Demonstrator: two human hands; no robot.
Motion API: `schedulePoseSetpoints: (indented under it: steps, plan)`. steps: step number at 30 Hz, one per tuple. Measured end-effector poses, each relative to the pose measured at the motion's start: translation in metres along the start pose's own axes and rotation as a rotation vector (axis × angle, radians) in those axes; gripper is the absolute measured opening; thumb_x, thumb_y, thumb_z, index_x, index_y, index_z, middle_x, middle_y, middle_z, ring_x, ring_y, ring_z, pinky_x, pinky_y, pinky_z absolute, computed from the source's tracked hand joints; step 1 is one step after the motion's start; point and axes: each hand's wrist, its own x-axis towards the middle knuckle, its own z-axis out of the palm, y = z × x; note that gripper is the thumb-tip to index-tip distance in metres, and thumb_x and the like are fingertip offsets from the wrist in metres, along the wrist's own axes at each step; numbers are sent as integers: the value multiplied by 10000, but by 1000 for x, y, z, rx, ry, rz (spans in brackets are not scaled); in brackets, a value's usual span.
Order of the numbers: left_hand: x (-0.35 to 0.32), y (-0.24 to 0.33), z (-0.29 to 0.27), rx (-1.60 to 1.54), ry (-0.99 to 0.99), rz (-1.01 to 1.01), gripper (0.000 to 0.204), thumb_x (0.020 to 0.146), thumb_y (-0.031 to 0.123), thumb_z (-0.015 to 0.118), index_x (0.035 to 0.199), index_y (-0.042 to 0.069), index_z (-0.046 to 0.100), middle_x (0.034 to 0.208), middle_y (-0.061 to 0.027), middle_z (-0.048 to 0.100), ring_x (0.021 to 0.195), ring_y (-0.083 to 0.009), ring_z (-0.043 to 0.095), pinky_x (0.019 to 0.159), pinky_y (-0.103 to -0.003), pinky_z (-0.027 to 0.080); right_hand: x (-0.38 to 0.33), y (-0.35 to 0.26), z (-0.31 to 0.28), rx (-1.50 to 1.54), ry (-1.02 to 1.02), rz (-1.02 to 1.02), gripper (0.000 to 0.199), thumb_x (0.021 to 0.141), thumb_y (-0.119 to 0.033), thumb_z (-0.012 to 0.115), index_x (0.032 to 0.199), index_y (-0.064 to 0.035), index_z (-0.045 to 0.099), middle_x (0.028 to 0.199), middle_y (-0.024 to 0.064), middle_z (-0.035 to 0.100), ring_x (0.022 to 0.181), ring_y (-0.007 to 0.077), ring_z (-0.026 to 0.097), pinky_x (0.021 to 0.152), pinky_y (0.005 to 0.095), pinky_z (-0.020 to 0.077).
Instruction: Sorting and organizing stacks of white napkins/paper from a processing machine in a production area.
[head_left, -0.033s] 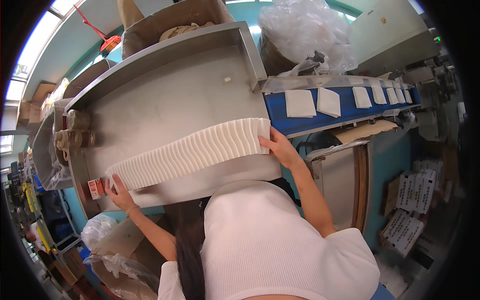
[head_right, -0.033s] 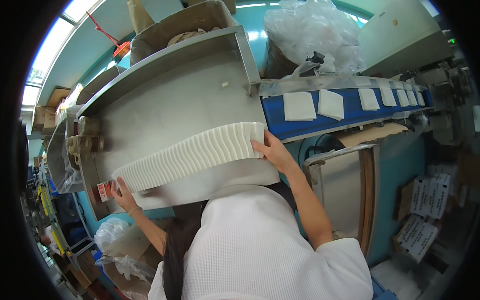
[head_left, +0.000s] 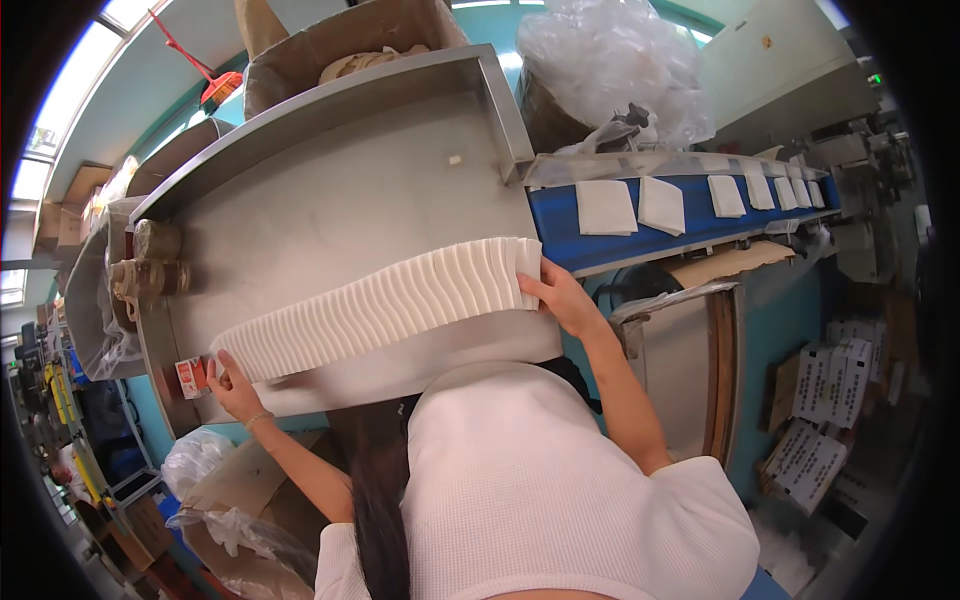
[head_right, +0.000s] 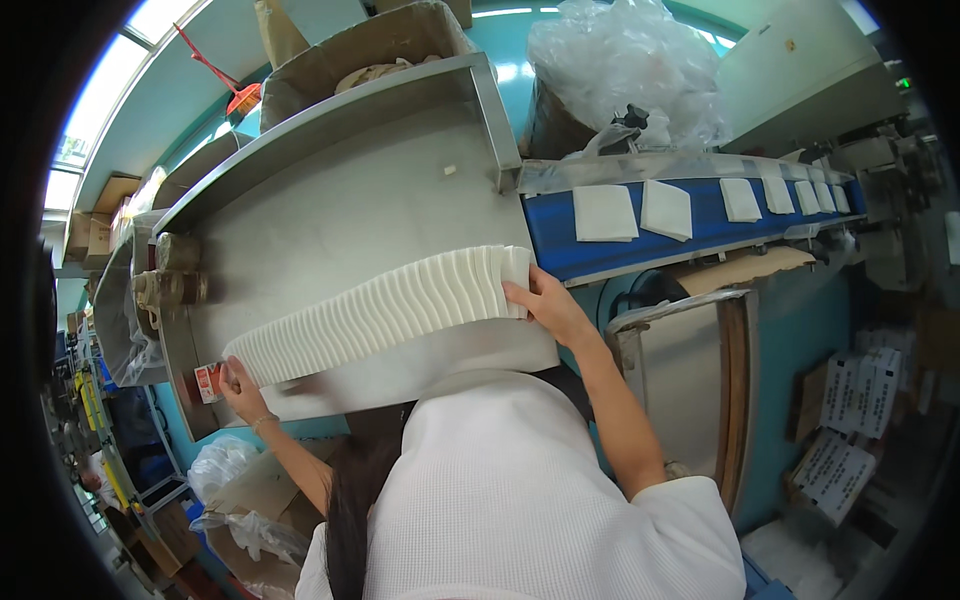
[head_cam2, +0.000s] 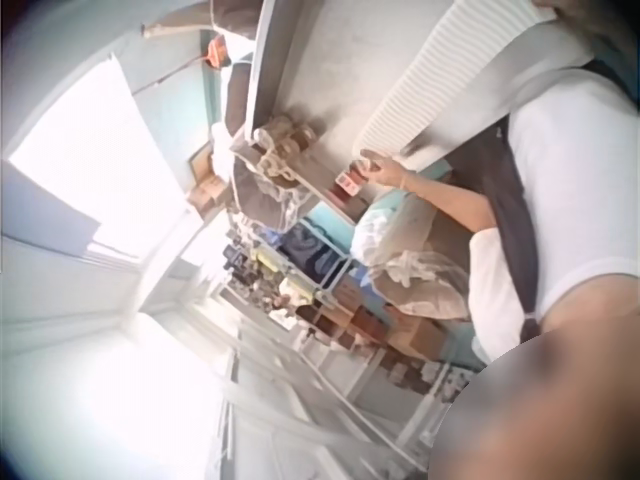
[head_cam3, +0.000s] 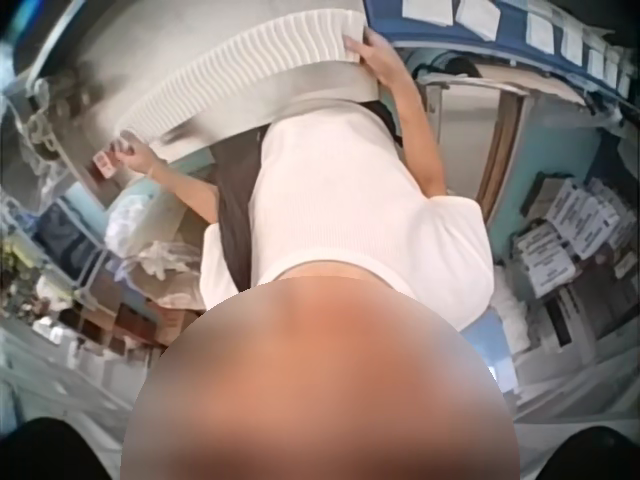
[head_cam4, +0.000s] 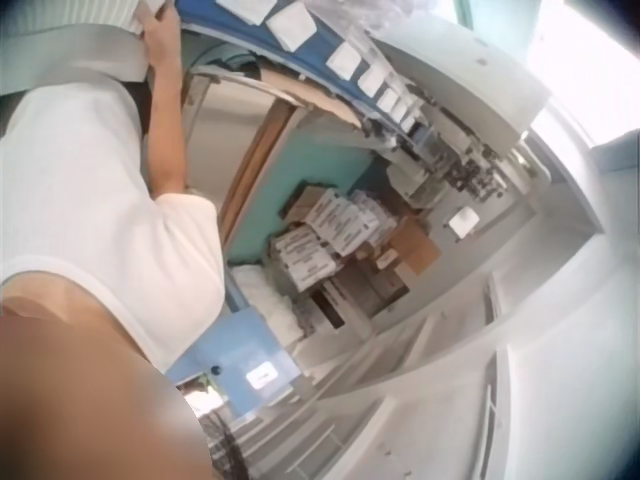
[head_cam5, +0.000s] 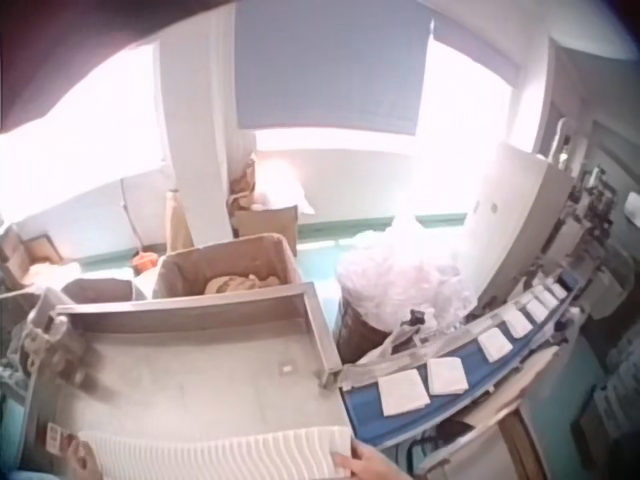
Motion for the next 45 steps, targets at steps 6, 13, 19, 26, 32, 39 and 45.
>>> schedulePoseSetpoints:
  steps: [6, 13, 19, 26, 32, 39, 45]
  plan:
    - [40, -7, -4, 28, -21, 210, 539, 936, 465, 592, 1210, 2, 612, 1056, -136, 680, 941, -198, 630, 853, -304, 484, 9, 19, -14, 436, 182, 46, 294, 946, -258, 619, 1161, -58, 602, 966, 16, 639, 863, 113, 599, 710, 250, 476]
    - [16, 18, 10, 199, -139, 207, 558, 923, 497, 590, 1264, 56, 597, 1075, -171, 674, 972, -263, 633, 879, -339, 476, 8, 13, 19, 6, 76, -117, 389, 962, -380, 598, 1124, -27, 623, 960, 9, 635, 865, 76, 546, 809, 230, 438]
    - [85, -43, -1, -66, -74, 180, 579, 952, 491, 549, 1247, -5, 598, 1076, -128, 676, 987, -208, 605, 919, -308, 447, 5, 16, 2, 195, 1, 127, 368, 965, -228, 573, 1258, -5, 555, 1132, 56, 647, 1002, 155, 631, 889, 282, 484]
    - [38, 4, 6, -108, -402, 83, 469, 1001, 418, 499, 1132, -4, 656, 1014, -28, 668, 942, -105, 557, 861, -247, 438, 20, 10, 10, -52, 107, -9, 510, 949, -416, 603, 1199, 28, 564, 1100, 75, 632, 982, 142, 563, 852, 257, 440]
    - [4, 26, 34, 7, -189, 238, 409, 935, 387, 582, 983, -5, 689, 965, -222, 683, 900, -340, 670, 793, -387, 512, 2, 8, 9, 273, 113, 65, 406, 969, -368, 567, 1211, -45, 602, 1115, 32, 664, 980, 141, 618, 835, 294, 476]
    - [-33, 62, 9, 378, -232, 158, 614, 956, 516, 432, 1290, 12, 540, 1179, -215, 626, 1109, -380, 580, 973, -454, 444, 33, 66, -50, 288, -8, -50, 345, 943, -250, 583, 1226, -57, 544, 960, 28, 635, 755, 113, 582, 577, 245, 441]
    - [-42, 68, 26, 302, -131, 184, 624, 926, 524, 492, 1299, 25, 511, 1190, -206, 597, 1089, -381, 584, 952, -473, 444, 17, 27, 1, -117, 115, -248, 461, 979, -440, 539, 1186, -29, 574, 999, 31, 638, 742, 105, 541, 621, 248, 410]
